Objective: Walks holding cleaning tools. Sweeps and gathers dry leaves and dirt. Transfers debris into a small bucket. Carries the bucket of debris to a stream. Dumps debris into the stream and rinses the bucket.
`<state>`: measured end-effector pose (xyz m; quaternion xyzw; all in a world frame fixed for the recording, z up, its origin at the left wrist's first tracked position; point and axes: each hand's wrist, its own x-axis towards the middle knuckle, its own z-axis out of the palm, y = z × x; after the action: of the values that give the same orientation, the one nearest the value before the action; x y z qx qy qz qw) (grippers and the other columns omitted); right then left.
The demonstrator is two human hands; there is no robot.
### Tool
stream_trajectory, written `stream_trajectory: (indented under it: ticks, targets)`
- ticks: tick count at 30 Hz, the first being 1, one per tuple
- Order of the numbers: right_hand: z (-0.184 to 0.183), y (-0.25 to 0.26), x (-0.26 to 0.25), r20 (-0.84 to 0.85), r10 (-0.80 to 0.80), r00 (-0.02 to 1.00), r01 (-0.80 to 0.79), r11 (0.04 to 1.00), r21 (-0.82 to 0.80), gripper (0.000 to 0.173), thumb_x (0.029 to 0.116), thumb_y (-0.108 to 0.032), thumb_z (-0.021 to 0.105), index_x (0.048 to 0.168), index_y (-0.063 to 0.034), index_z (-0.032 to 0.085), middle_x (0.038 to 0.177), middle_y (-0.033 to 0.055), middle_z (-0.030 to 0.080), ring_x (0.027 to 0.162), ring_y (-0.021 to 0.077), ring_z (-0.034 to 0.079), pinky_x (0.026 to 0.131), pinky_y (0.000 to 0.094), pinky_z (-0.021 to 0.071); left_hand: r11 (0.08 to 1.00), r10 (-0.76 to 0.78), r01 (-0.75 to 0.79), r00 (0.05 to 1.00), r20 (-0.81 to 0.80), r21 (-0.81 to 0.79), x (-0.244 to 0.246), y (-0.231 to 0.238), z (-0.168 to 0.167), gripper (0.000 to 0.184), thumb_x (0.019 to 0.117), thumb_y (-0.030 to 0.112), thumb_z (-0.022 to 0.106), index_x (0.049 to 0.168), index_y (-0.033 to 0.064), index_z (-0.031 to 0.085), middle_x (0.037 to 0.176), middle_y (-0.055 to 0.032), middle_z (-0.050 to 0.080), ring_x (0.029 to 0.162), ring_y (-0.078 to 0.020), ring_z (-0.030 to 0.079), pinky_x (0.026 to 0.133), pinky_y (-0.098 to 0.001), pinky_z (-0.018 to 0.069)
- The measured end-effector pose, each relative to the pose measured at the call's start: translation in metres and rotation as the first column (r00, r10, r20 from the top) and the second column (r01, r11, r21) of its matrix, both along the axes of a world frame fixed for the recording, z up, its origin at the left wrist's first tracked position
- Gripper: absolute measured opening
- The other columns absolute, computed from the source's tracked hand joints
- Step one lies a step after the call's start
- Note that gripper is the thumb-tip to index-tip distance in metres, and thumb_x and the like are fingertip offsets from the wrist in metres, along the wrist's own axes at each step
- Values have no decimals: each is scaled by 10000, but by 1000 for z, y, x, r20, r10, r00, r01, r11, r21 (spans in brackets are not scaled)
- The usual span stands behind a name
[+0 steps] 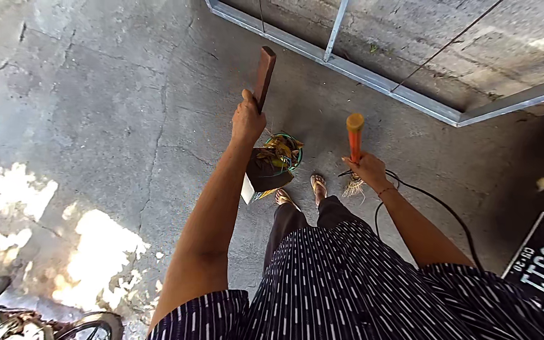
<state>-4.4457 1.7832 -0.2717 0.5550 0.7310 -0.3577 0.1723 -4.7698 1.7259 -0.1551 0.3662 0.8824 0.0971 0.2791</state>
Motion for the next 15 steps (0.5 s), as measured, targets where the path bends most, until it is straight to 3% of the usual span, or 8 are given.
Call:
stream_trajectory:
  ticks: [5, 11, 15]
  targets:
    - [-4, -1, 3, -3, -11, 1000, 11, 1000, -6, 510, 1029, -455, 598, 1160, 31, 677, 1123, 276, 689, 1096, 451, 656, 911, 640, 471, 1000, 15, -15, 999, -33, 7, 8, 6, 16, 460, 918, 33, 617, 1333, -57, 438, 1054, -283, 653, 1053, -458, 660, 860, -609, 515]
    - [-1, 2, 2, 4, 9, 1000, -9, 1000, -16, 505, 1038, -457, 577, 1185, 16, 676, 1166, 260, 689, 1134, 437, 650, 936, 625, 466, 998, 30, -30, 999, -13, -55, 12, -4, -9, 465, 926, 36, 611, 1346, -55, 432, 1073, -304, 657, 1068, -481, 661, 865, -636, 516]
    - [-2, 4, 1, 5, 22, 1000, -22, 999, -23, 513, 1036, -466, 579, 1179, 18, 674, 1132, 265, 692, 1113, 439, 656, 919, 624, 472, 997, 68, -69, 997, -40, -28, 5, -14, 20, 440, 916, 29, 615, 1313, -63, 450, 1030, -293, 652, 1029, -475, 660, 837, -638, 511]
